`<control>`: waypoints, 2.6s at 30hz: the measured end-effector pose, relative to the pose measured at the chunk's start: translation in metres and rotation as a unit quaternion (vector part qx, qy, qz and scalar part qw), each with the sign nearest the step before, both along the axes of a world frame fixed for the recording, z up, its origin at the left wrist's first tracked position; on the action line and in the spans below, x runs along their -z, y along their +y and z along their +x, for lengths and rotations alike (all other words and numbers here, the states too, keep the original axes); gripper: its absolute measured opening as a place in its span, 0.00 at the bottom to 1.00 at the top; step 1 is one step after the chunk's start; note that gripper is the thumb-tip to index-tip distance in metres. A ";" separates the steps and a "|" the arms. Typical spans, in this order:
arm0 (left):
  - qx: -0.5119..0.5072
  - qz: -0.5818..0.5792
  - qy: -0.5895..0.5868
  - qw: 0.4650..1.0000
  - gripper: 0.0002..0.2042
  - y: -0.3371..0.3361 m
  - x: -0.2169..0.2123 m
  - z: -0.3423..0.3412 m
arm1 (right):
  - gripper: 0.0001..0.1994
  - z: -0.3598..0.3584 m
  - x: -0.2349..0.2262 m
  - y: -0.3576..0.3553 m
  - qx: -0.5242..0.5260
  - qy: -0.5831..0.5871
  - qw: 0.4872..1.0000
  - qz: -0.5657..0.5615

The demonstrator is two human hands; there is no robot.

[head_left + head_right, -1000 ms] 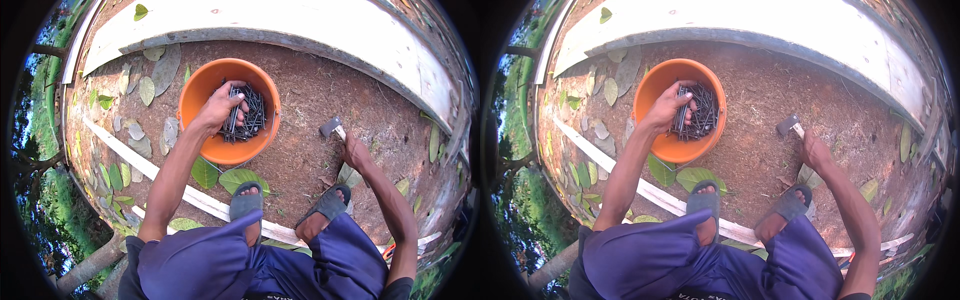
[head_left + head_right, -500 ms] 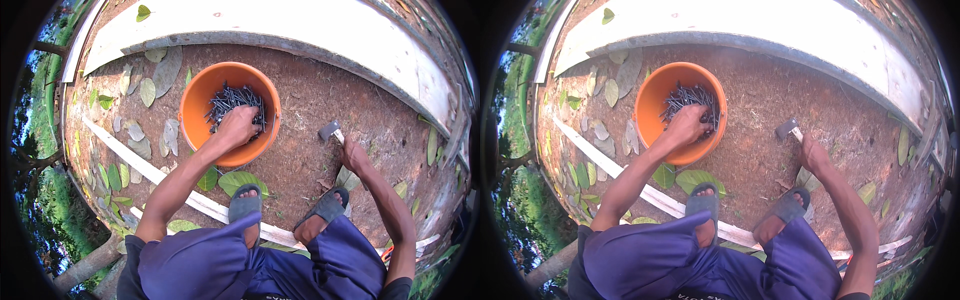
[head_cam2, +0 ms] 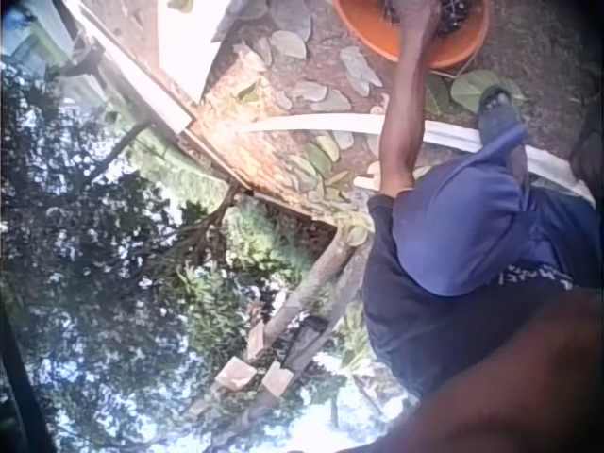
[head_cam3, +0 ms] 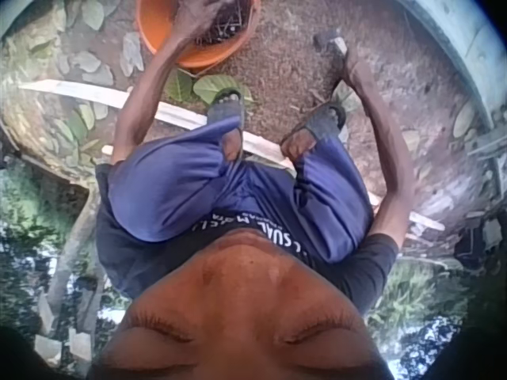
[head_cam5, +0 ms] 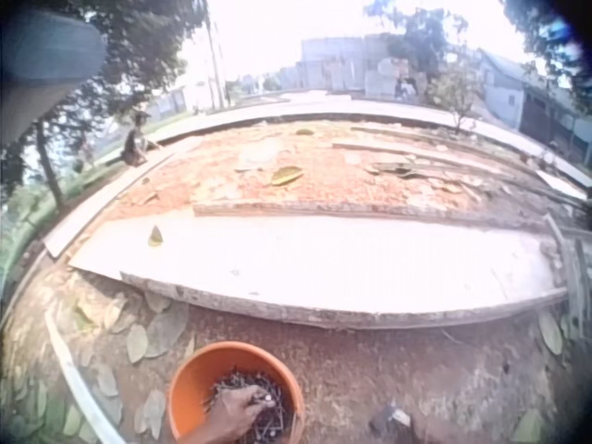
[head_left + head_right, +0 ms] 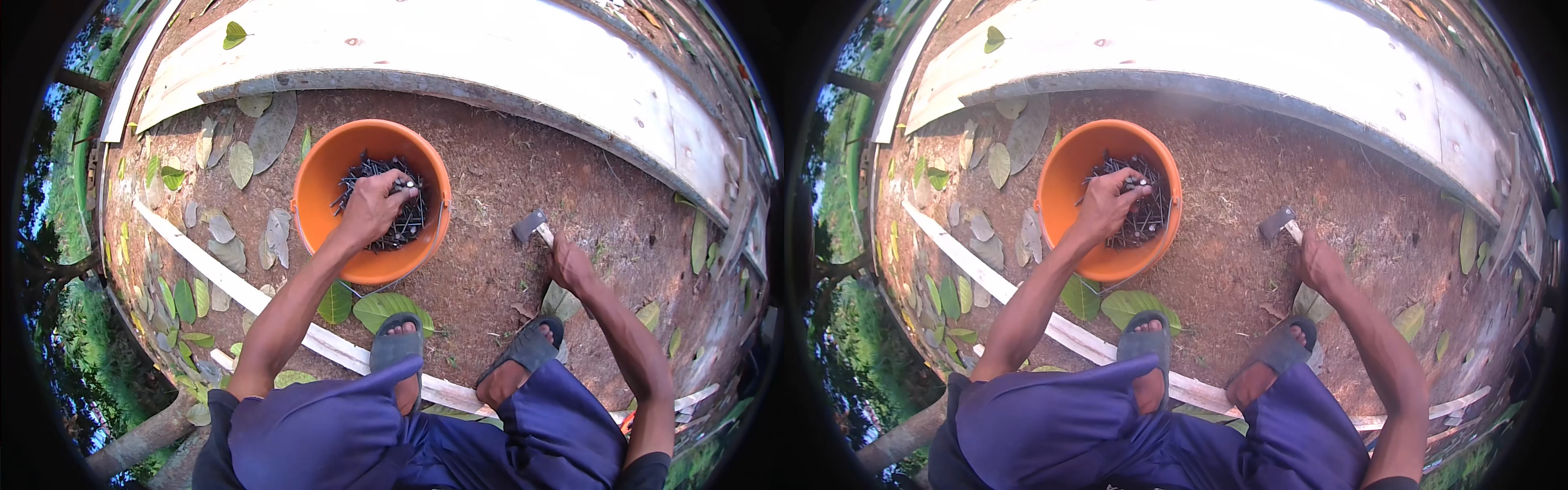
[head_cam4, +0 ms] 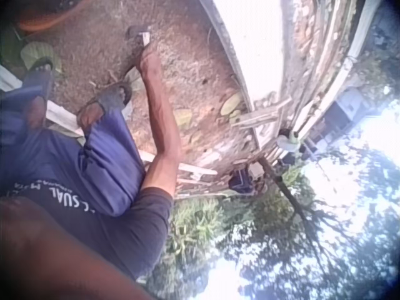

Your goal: The person cuts a wooden plank with a hand saw, then uses a hammer and nails from a bucket to attach the plank to a larger wooden frame on the ground.

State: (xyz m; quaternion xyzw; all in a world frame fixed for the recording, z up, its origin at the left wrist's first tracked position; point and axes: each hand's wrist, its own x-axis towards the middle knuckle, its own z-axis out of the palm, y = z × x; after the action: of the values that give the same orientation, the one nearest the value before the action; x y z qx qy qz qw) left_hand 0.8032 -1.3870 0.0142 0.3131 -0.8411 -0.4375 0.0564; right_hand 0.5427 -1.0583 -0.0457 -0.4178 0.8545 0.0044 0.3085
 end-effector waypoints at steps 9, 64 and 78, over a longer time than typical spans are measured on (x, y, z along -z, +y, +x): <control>-0.146 0.355 0.050 0.922 0.08 -0.024 -0.008 0.010 | 0.15 -0.003 0.008 0.004 -0.024 0.005 1.000 -0.003; 0.288 -0.114 -0.131 0.942 0.08 0.014 0.003 0.019 | 0.14 0.003 -0.006 -0.001 0.007 0.004 1.000 0.011; 0.087 -0.018 0.121 0.989 0.11 -0.002 -0.006 0.022 | 0.19 -0.003 0.002 0.003 0.006 -0.011 0.999 0.031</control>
State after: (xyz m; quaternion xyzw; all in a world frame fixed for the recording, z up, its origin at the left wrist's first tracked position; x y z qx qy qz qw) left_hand 0.8248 -1.3888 0.0200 0.1823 -0.8598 -0.4603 0.1246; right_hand 0.5401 -1.0556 -0.0474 -0.4032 0.8529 0.0249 0.3308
